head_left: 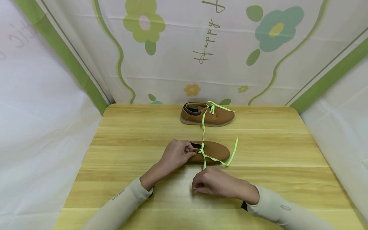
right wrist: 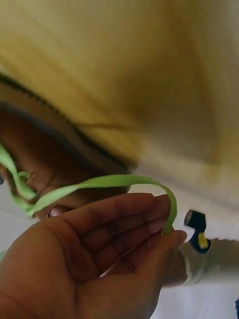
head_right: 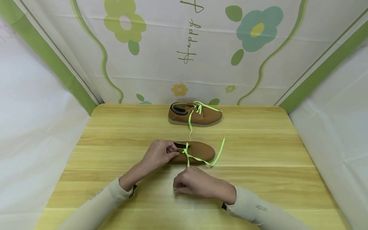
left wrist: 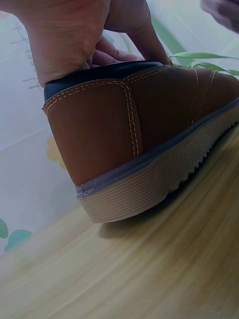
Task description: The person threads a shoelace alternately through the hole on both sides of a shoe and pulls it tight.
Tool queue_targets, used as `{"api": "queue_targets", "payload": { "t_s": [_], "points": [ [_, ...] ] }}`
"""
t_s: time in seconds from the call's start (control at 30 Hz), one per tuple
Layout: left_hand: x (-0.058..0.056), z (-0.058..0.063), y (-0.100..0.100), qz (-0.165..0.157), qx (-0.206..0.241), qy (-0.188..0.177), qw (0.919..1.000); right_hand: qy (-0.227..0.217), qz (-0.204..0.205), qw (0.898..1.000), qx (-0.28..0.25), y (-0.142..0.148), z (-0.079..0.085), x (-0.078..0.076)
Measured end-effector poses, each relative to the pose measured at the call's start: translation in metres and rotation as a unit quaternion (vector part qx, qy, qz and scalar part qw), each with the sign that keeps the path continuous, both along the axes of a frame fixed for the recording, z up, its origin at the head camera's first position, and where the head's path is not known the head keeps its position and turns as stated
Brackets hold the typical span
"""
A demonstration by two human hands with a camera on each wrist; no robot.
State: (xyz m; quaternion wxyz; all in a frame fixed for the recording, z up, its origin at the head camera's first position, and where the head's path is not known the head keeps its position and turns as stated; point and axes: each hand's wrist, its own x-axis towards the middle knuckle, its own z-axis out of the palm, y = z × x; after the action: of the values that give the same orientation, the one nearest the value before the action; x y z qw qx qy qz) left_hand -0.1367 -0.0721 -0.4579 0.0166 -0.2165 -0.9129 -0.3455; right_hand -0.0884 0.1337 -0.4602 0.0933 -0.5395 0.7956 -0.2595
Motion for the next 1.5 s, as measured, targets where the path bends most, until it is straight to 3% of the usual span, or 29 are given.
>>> {"api": "queue_targets", "payload": {
  "t_s": [0.3,0.53,0.93,1.13,1.3,1.5],
  "points": [
    [0.001,-0.001,0.0,-0.001,0.002,-0.003,1.0,0.037,-0.01,0.999,0.03,-0.002,-0.028,0.002],
    [0.001,-0.001,0.0,0.001,0.002,-0.002,1.0,0.064,-0.017,0.997,0.046,-0.003,-0.035,0.005],
    [0.003,-0.002,-0.003,-0.001,0.003,0.004,1.0,0.03,0.011,0.999,0.036,-0.001,-0.035,0.009],
    [0.006,-0.001,-0.004,-0.005,0.006,0.012,0.9999,0.053,0.026,0.998,0.033,0.004,-0.032,0.008],
    [0.008,0.003,-0.006,-0.004,0.013,0.016,0.9998,0.071,0.011,0.997,-0.003,0.012,-0.022,0.002],
    [0.008,0.008,-0.011,0.013,0.008,0.041,0.999,0.082,-0.045,0.994,-0.057,0.027,-0.006,-0.009]
  ]
}}
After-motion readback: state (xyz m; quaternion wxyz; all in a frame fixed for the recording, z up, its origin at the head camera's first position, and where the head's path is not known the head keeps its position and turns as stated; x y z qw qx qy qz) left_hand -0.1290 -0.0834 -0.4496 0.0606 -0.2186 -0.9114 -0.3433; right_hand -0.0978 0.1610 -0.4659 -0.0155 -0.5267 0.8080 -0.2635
